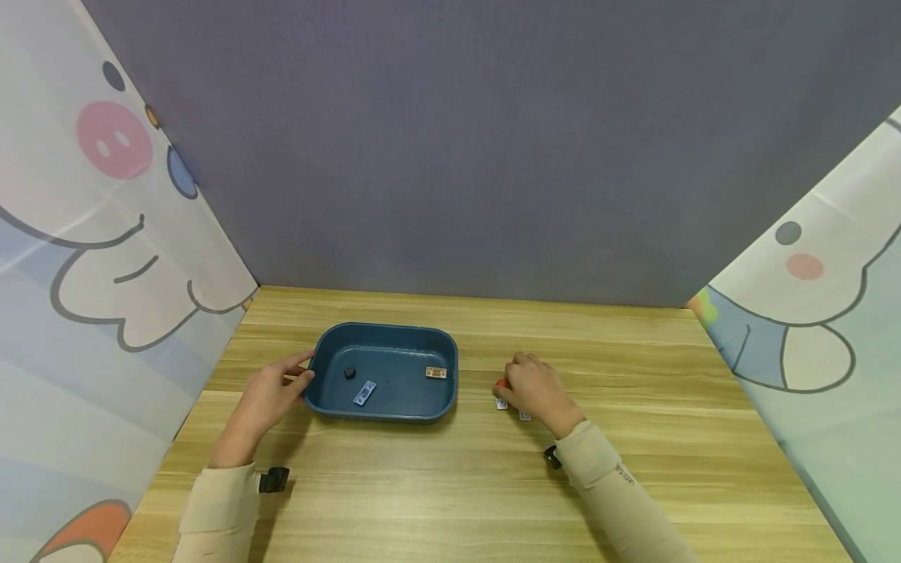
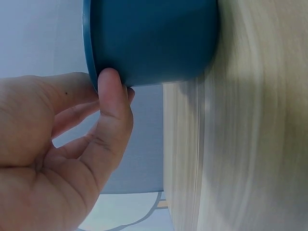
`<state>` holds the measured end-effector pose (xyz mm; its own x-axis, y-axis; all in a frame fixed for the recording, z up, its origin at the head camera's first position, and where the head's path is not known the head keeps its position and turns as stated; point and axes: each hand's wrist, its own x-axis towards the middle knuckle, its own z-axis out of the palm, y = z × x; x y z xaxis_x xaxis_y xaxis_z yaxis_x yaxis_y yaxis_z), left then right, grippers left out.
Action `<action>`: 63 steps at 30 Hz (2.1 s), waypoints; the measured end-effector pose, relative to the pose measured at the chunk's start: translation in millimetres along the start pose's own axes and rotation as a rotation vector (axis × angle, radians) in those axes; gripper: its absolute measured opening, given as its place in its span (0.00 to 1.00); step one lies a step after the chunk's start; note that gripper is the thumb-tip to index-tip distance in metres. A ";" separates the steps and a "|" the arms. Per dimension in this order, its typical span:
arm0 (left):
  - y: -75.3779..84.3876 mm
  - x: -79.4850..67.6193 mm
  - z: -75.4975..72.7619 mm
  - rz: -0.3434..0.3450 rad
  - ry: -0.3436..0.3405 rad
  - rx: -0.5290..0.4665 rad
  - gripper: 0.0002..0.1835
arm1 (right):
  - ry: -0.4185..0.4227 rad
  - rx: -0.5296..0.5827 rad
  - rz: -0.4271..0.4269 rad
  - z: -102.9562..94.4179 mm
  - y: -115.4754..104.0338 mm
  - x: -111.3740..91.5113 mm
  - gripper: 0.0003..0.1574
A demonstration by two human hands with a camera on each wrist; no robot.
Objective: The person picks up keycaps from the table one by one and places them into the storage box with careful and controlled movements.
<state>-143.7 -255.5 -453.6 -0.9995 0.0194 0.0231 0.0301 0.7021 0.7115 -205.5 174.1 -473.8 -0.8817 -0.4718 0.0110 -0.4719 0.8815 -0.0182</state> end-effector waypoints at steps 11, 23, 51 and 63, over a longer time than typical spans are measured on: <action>0.8 -0.9 -0.3 -0.006 -0.001 -0.003 0.24 | -0.029 0.012 0.024 0.4 0.2 2.3 0.18; 1.4 -1.8 -0.5 -0.016 -0.010 -0.014 0.25 | 0.042 0.036 -0.003 -8.9 -1.3 2.9 0.18; -3.0 1.4 0.0 -0.002 -0.005 0.000 0.24 | 0.174 0.051 -0.217 -67.1 -66.5 20.0 0.13; -1.2 -0.4 1.3 0.004 0.001 0.001 0.24 | 0.182 0.013 -0.276 -67.4 -84.1 24.3 0.17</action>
<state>-143.4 -255.4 -455.4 -0.9994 0.0217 0.0263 0.0340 0.7024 0.7109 -187.2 90.0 -404.7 -0.7065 -0.6801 0.1958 -0.6938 0.7201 -0.0025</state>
